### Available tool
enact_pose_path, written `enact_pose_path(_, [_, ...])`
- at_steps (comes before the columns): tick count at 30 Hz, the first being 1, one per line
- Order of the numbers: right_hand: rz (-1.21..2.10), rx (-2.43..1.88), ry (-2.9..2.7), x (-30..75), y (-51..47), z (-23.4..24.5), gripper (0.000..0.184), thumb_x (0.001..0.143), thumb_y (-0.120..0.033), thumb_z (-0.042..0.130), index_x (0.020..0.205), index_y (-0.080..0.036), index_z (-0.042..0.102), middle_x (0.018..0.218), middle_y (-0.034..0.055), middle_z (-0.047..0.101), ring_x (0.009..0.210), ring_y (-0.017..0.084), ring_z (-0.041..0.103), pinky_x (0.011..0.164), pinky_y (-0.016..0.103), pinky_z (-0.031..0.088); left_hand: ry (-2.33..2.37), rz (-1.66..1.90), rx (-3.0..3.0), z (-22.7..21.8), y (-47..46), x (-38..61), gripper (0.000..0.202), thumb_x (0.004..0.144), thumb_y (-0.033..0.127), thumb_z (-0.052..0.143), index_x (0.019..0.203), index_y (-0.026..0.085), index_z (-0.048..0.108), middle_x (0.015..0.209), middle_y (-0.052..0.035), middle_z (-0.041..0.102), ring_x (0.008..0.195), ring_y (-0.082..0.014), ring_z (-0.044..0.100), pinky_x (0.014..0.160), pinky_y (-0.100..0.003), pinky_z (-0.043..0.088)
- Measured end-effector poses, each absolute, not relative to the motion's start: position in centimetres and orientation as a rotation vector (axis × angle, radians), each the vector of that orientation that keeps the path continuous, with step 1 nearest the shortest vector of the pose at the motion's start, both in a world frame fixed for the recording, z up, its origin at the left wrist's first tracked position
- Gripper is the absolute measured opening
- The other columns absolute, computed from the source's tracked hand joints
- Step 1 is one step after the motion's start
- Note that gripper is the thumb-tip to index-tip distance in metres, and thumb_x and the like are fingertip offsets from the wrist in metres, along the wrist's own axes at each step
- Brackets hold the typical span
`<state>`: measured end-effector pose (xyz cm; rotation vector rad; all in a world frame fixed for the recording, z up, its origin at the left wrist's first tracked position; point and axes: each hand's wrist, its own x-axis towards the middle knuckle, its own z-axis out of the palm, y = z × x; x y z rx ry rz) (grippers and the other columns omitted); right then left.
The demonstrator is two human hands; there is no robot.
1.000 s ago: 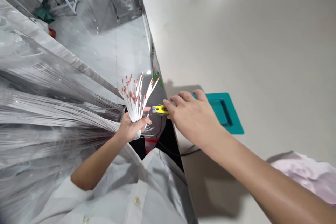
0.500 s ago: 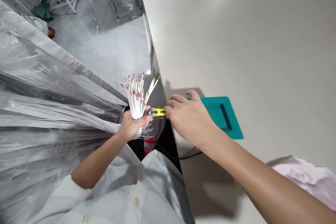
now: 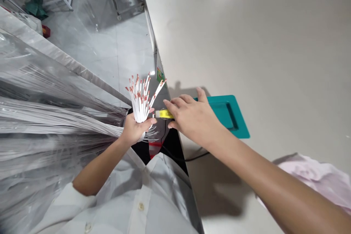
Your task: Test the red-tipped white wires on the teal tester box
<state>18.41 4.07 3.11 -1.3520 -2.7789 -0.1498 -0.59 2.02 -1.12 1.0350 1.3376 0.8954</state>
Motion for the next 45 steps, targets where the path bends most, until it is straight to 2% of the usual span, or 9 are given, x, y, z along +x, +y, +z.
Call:
enact_pose_path(5, [-0.151, -1.272, -2.703, 18.5, 4.1, 3.3, 0.053, 0.074, -0.045, 0.066, 0.114, -0.012, 0.058, 0.098, 0.0152, 0.068, 0.091, 0.035, 0.06, 0.091, 0.063, 0.029, 1.329, 0.917, 0.92, -0.5, 1.5, -1.0, 0.04, 0.061, 0.024, 0.073, 0.099, 0.013, 0.067, 0.06, 0.0019, 0.059, 0.044, -0.0048, 0.043, 0.043, -0.02, 0.038])
enact_pose_path(7, [-0.125, -1.197, -2.599, 18.2, 3.6, 3.7, 0.05, 0.076, -0.049, 0.062, 0.111, -0.012, 0.061, 0.098, 0.016, 0.068, 0.09, 0.034, 0.061, 0.088, 0.058, 0.037, 1.302, 0.936, 0.868, -0.3, 1.2, -1.3, 0.042, 0.061, 0.024, 0.073, 0.101, 0.013, 0.067, 0.059, 0.0025, 0.058, 0.045, -0.0048, 0.042, 0.043, -0.02, 0.038])
enact_pose_path(10, [0.047, -1.144, -2.318, 17.0, 1.9, 4.0, 0.03, 0.082, -0.036, 0.058, 0.103, -0.017, 0.065, 0.096, 0.0124, 0.069, 0.086, 0.026, 0.063, 0.076, 0.041, 0.049, 1.247, 0.958, 0.829, 0.2, 0.6, -1.9, 0.046, 0.062, 0.027, 0.073, 0.106, 0.014, 0.065, 0.062, 0.0012, 0.06, 0.046, -0.0052, 0.043, 0.045, -0.02, 0.038])
enact_pose_path(13, [0.488, -1.183, -2.031, 15.3, 0.1, 3.5, 0.019, 0.084, -0.024, 0.056, 0.097, -0.019, 0.068, 0.094, 0.0095, 0.069, 0.087, 0.02, 0.064, 0.075, 0.033, 0.052, 1.187, 0.971, 0.832, 1.1, -0.1, -2.6, 0.049, 0.064, 0.029, 0.073, 0.109, 0.014, 0.064, 0.065, -0.0002, 0.063, 0.047, -0.0056, 0.044, 0.046, -0.021, 0.037])
enact_pose_path(19, [1.37, -1.141, -1.389, 12.7, -1.1, 2.0, 0.015, 0.074, -0.034, 0.067, 0.085, -0.025, 0.072, 0.082, 0.0031, 0.068, 0.066, 0.014, 0.06, 0.056, 0.028, 0.05, 1.02, 0.907, 0.919, 2.2, -1.2, -3.5, 0.05, 0.067, 0.026, 0.071, 0.113, 0.011, 0.061, 0.053, 0.0032, 0.057, 0.045, -0.0065, 0.046, 0.047, -0.022, 0.038])
enact_pose_path(27, [1.829, -1.141, -0.729, 11.1, -1.9, 0.9, 0.019, 0.061, -0.036, 0.077, 0.063, -0.019, 0.07, 0.054, -0.0005, 0.059, 0.047, 0.007, 0.045, 0.044, 0.02, 0.035, 1.023, 0.866, 0.896, 2.5, -2.2, -3.4, 0.04, 0.063, 0.024, 0.072, 0.101, 0.012, 0.066, 0.064, -0.0019, 0.067, 0.05, -0.0101, 0.054, 0.051, -0.025, 0.042])
enact_pose_path(35, [1.702, -1.15, -0.896, 12.2, -1.9, 0.8, 0.023, 0.071, -0.041, 0.069, 0.071, -0.019, 0.071, 0.067, 0.0016, 0.061, 0.054, 0.01, 0.047, 0.047, 0.024, 0.04, 1.119, 0.89, 0.941, 1.9, -2.2, -3.5, 0.041, 0.064, 0.027, 0.071, 0.102, 0.012, 0.066, 0.064, -0.0019, 0.067, 0.047, -0.0082, 0.049, 0.049, -0.024, 0.042])
enact_pose_path(40, [1.541, -1.238, -1.108, 12.3, -1.7, 1.2, 0.017, 0.073, -0.036, 0.068, 0.071, -0.019, 0.069, 0.061, -0.0009, 0.058, 0.051, 0.009, 0.046, 0.048, 0.023, 0.04, 1.182, 0.863, 1.009, 1.8, -2.2, -3.3, 0.035, 0.065, 0.024, 0.07, 0.097, 0.013, 0.068, 0.057, 0.0013, 0.061, 0.044, -0.0078, 0.047, 0.049, -0.024, 0.04])
enact_pose_path(45, [1.054, -1.303, -1.481, 11.8, -1.7, 1.4, 0.019, 0.079, -0.029, 0.06, 0.063, -0.018, 0.063, 0.061, 0.0017, 0.06, 0.055, 0.012, 0.053, 0.052, 0.026, 0.045, 1.263, 0.93, 1.019, 1.3, -2.4, -2.8, 0.03, 0.067, 0.024, 0.067, 0.096, 0.015, 0.068, 0.057, 0.0021, 0.058, 0.045, -0.0078, 0.046, 0.049, -0.023, 0.04])
